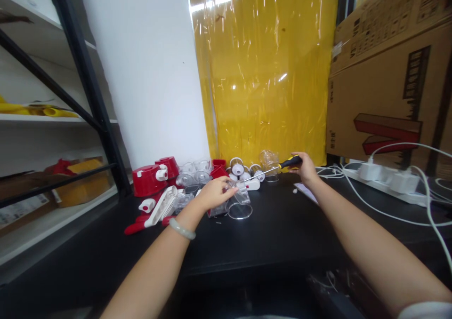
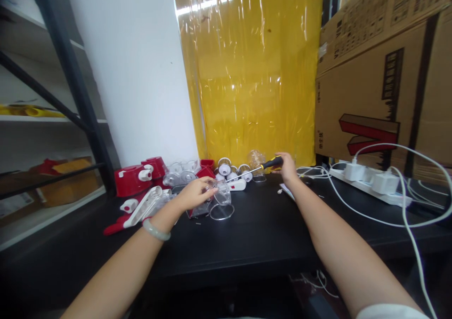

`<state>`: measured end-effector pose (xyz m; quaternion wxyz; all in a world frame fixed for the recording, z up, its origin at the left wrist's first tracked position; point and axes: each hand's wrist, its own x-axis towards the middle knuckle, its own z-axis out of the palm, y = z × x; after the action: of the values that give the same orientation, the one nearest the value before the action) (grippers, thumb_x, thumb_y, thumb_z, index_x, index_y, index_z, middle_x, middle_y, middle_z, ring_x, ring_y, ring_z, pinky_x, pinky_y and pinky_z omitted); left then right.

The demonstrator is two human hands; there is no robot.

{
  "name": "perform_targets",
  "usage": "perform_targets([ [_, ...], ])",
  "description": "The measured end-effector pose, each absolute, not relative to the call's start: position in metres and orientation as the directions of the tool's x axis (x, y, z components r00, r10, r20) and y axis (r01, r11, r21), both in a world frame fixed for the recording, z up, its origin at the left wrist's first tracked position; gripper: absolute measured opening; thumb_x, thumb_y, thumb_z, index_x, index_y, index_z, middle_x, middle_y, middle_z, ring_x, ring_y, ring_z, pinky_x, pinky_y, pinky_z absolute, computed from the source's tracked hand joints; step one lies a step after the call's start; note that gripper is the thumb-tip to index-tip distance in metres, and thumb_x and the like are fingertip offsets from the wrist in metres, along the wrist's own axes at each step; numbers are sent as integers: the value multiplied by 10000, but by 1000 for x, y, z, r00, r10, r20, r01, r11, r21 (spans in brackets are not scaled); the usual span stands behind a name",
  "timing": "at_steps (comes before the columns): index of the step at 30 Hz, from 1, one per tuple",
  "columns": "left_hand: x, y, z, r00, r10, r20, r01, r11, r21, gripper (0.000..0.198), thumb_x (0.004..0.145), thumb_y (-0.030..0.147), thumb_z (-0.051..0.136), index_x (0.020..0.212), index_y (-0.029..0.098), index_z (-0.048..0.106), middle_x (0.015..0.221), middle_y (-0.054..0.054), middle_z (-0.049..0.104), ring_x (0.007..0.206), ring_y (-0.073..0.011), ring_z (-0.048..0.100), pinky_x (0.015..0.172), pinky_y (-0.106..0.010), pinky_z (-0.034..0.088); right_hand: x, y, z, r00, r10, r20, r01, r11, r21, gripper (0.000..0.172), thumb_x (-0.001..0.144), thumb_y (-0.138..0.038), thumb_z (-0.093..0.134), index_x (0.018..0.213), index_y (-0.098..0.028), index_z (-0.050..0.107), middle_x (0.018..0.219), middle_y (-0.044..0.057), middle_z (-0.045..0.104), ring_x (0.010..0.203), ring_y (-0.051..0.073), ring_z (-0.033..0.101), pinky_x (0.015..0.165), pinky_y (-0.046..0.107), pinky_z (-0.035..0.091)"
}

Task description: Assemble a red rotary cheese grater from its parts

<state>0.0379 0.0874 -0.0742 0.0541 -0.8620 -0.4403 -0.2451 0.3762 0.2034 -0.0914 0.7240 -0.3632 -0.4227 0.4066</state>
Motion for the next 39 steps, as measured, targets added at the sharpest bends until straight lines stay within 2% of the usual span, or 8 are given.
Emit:
perform_targets([
  [6,38,88,-74,488,734,471,786,-605,128,479,958,514,506,661,176,670,1231,-106,696,1082,-252,673,958,-372,516,377,202,-90,289,905,311,-281,391,-876,181,781,-307,534,937,-228,580,639,-46,563,420,122,542,417,249,464],
  [14,37,88,-75,492,732,472,784,-608,126,485,957,521,501,659,179,673,1228,-107,700,1073,-253,677,946,-370,520,377,210,-95,325,858,397,-125,455,-882,420,763,-602,646,927,-225,563,504,-83,446,355,108,430,372,228,365],
  [18,38,87,-74,493,731,471,784,-608,123,465,961,508,502,693,178,692,1231,-112,699,1085,-257,673,962,-383,517,380,207,-93,294,886,360,-197,425,-884,272,840,-475,526,930,-224,579,637,-34,541,434,129,539,421,261,463],
  [22,39,87,-74,488,734,472,787,-604,125,470,957,514,506,682,180,690,1232,-110,699,1089,-256,671,967,-386,518,382,203,-90,247,906,344,-260,404,-877,196,812,-318,494,942,-217,600,679,-25,559,472,134,574,443,265,492],
  [25,38,87,-74,493,729,475,780,-612,128,470,957,515,506,680,184,692,1228,-101,701,1088,-250,671,963,-376,521,382,203,-90,261,903,341,-245,404,-881,198,799,-337,559,947,-212,598,648,-36,560,447,122,549,432,252,481],
  [29,38,88,-75,492,726,482,776,-616,136,471,954,513,511,670,182,688,1223,-102,702,1087,-256,671,956,-375,523,383,206,-90,280,873,398,-178,455,-872,357,768,-487,689,979,-222,575,525,-75,515,376,111,470,387,228,417],
  [33,37,88,-76,497,725,477,772,-620,137,479,957,520,505,667,181,681,1226,-105,700,1084,-258,672,947,-374,523,386,206,-89,241,855,459,-93,491,-866,393,820,-587,624,902,-203,603,408,-78,426,331,115,420,358,218,357],
  [39,38,87,-75,487,739,466,783,-606,141,483,956,521,501,665,178,678,1241,-104,691,1074,-261,671,945,-388,521,390,202,-84,216,907,362,-193,403,-895,254,903,-351,444,971,-195,632,612,-3,616,449,141,579,415,246,476],
])
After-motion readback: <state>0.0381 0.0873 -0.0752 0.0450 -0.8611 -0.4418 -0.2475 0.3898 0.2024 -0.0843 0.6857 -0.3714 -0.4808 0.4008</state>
